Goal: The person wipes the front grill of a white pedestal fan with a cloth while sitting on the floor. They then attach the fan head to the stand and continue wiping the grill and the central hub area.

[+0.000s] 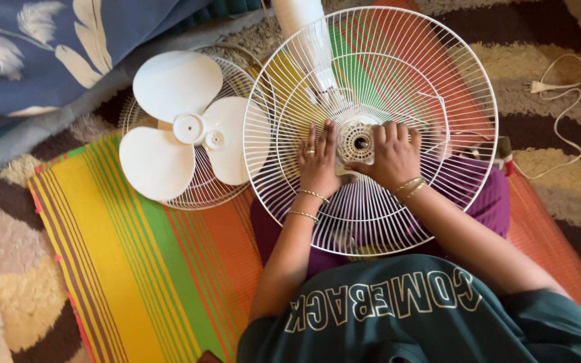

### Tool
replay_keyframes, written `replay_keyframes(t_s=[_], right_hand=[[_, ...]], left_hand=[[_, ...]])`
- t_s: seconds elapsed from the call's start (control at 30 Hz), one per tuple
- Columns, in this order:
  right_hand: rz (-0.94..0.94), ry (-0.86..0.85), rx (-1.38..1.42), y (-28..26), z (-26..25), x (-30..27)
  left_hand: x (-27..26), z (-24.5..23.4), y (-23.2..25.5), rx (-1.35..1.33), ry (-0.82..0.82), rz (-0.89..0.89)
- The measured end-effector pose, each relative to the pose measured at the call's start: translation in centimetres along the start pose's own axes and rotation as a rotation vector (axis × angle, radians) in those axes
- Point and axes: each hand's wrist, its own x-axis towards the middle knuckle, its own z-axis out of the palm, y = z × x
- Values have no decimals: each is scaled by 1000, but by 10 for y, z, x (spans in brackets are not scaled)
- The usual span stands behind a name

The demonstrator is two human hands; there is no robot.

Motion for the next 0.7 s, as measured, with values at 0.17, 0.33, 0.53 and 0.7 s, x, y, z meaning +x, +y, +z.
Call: replay_keyframes(t_s=[0.17,0.33,0.53,0.7], right_hand=[[56,-210,145,15,-6,-17],[184,-348,346,30,-17,-20],[-242,33,351,19,-2,10],[-57,-190,394,21,-20,2]], left_hand=[[-1,7,-3,-4,18,12],[3,15,-8,47,-12,55],[1,22,-13,72,22,72],[-2,23,-14,37,70,47]])
